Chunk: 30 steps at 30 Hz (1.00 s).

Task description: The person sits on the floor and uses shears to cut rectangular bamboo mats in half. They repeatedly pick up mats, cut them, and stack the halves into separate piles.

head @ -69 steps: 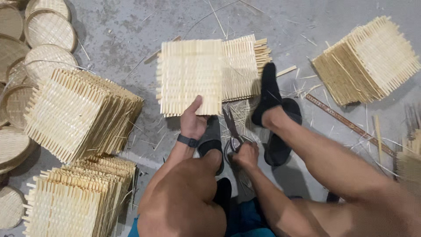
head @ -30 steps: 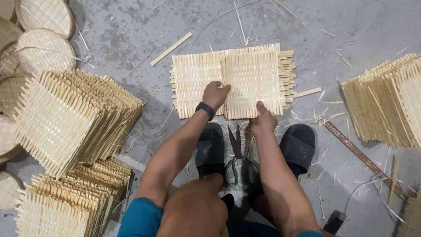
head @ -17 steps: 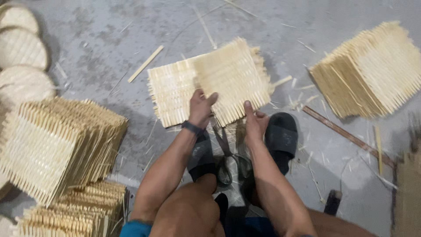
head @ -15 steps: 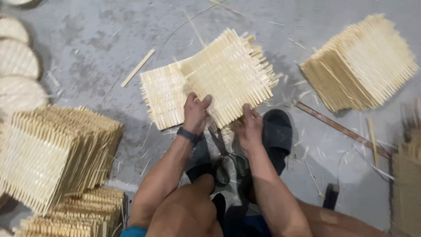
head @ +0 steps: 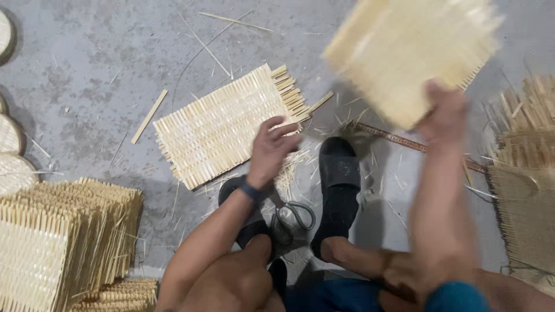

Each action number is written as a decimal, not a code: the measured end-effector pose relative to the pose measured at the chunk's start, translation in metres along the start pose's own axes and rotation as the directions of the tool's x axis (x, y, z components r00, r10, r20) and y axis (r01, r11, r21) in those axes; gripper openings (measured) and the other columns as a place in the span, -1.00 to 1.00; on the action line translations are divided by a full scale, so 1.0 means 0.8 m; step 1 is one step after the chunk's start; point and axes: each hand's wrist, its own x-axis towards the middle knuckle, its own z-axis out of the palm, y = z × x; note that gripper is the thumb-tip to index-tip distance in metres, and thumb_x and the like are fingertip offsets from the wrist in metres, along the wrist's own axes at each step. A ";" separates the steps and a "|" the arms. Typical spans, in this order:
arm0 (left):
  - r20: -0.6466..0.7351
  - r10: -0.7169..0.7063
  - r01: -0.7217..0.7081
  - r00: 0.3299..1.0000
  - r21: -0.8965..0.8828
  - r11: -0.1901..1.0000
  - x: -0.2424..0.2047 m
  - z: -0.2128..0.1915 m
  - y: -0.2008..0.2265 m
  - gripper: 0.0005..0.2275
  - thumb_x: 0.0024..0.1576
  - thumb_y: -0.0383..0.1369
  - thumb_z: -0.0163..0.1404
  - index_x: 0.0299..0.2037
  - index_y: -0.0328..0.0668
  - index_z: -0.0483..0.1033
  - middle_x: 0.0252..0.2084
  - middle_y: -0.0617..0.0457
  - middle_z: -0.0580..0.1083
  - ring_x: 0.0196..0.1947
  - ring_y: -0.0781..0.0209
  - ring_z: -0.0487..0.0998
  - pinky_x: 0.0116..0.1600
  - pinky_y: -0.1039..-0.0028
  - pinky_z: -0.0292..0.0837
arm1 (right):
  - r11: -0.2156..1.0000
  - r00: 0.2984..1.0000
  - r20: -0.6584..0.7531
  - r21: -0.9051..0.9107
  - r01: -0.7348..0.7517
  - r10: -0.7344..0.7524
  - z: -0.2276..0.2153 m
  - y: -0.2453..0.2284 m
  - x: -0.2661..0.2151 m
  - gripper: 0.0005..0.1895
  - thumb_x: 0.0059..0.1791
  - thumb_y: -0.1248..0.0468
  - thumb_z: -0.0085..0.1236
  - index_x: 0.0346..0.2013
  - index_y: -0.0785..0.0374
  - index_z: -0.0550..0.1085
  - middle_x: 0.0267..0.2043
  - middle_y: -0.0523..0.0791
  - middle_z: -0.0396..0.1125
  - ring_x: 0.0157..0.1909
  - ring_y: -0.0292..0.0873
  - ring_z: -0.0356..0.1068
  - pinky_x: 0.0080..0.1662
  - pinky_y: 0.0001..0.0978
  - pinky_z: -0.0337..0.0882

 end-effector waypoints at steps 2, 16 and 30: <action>-0.141 -0.059 0.069 0.988 0.064 0.996 -0.004 -0.044 0.008 -0.56 0.15 -0.42 0.14 0.19 -0.35 0.27 0.02 -0.15 0.56 -0.11 0.14 0.66 -0.11 0.42 0.64 | 0.996 0.979 -0.204 -0.079 -0.031 0.014 -0.065 -0.041 0.043 -0.51 0.10 0.48 0.07 0.35 0.43 0.28 0.20 0.07 0.36 0.21 0.09 0.46 0.26 0.08 0.49; -0.578 0.412 0.075 0.704 0.637 0.767 -0.001 -0.327 0.038 -0.75 0.18 -0.45 0.14 0.00 -0.40 0.46 -0.12 -0.12 0.55 -0.21 0.16 0.61 -0.24 0.41 0.57 | 0.851 0.909 -0.413 -0.456 -0.259 0.055 -0.191 0.047 0.120 -0.48 0.08 0.44 0.17 0.35 0.36 0.35 0.29 0.08 0.35 0.31 0.11 0.39 0.30 0.08 0.40; -0.468 0.513 0.526 0.720 0.849 0.037 0.039 -0.521 -0.014 -0.67 0.06 -0.54 0.05 0.05 -0.15 0.53 -0.04 -0.17 0.44 0.04 -0.25 0.40 0.08 0.06 0.41 | 0.458 0.817 -0.557 -0.772 -0.440 -0.153 -0.134 0.134 -0.064 -0.52 0.04 0.30 0.27 0.26 0.28 0.43 0.30 0.08 0.31 0.37 0.12 0.27 0.33 0.15 0.25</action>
